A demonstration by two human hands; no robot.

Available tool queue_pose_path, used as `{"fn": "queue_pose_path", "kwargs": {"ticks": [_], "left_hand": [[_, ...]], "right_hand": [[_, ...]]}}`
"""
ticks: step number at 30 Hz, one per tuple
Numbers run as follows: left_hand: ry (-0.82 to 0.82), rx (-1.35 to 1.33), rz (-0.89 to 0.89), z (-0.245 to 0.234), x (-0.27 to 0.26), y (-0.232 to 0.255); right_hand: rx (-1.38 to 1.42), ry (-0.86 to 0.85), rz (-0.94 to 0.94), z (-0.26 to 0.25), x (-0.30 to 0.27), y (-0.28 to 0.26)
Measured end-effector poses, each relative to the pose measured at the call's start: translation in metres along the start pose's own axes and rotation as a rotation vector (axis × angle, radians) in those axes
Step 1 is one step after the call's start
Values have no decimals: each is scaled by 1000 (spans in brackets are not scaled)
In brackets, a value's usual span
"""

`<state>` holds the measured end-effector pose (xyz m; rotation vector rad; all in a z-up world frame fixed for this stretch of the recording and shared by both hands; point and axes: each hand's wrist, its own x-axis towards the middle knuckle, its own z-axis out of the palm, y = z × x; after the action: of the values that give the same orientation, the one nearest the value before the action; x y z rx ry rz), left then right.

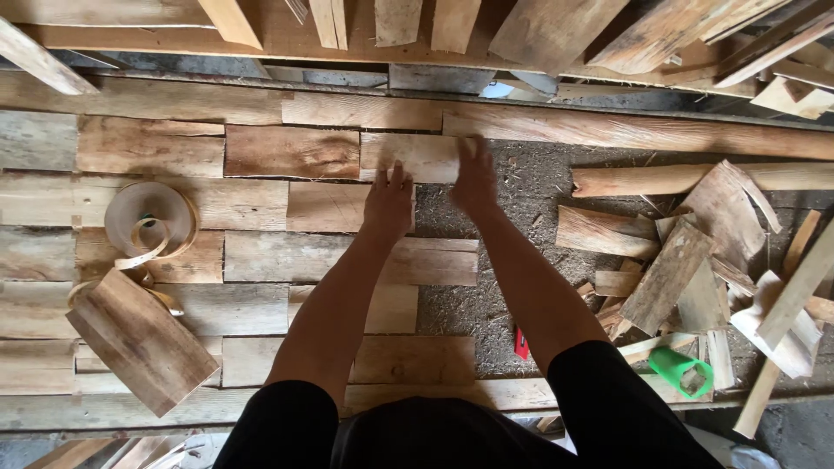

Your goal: Trimming thin wood panels with a utility knife and fitting them together on a flat surface.

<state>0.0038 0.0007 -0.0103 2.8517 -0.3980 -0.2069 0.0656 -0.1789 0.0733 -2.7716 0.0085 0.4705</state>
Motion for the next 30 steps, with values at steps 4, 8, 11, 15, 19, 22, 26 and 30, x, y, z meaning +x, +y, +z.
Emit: {"fn": "queue_pose_path", "kwargs": {"ticks": [4,8,11,15,19,22,26,30], "left_hand": [[-36,-40,-20,-12,0,2],[-72,-37,-31,-28,-2,6],[-104,-31,-45,-29,3,8],[-224,7,-92,-56,13,21],[-212,75,-72,-48,20,28],[-215,101,-120,-50,24,35],[-292,232,-27,-61,27,37],[-321,200,-11,-53,38,33]], "right_hand": [[-92,59,-102,18,22,30],[-156,-50,-26,1,19,15],[-139,-112,13,-15,16,1],[-163,-157,37,-22,17,-1],[-151,-112,-37,11,29,32],[-222,205,-335,40,38,59],[-299,-75,-137,15,23,36],[-415,-8,-215,34,43,47]]}}
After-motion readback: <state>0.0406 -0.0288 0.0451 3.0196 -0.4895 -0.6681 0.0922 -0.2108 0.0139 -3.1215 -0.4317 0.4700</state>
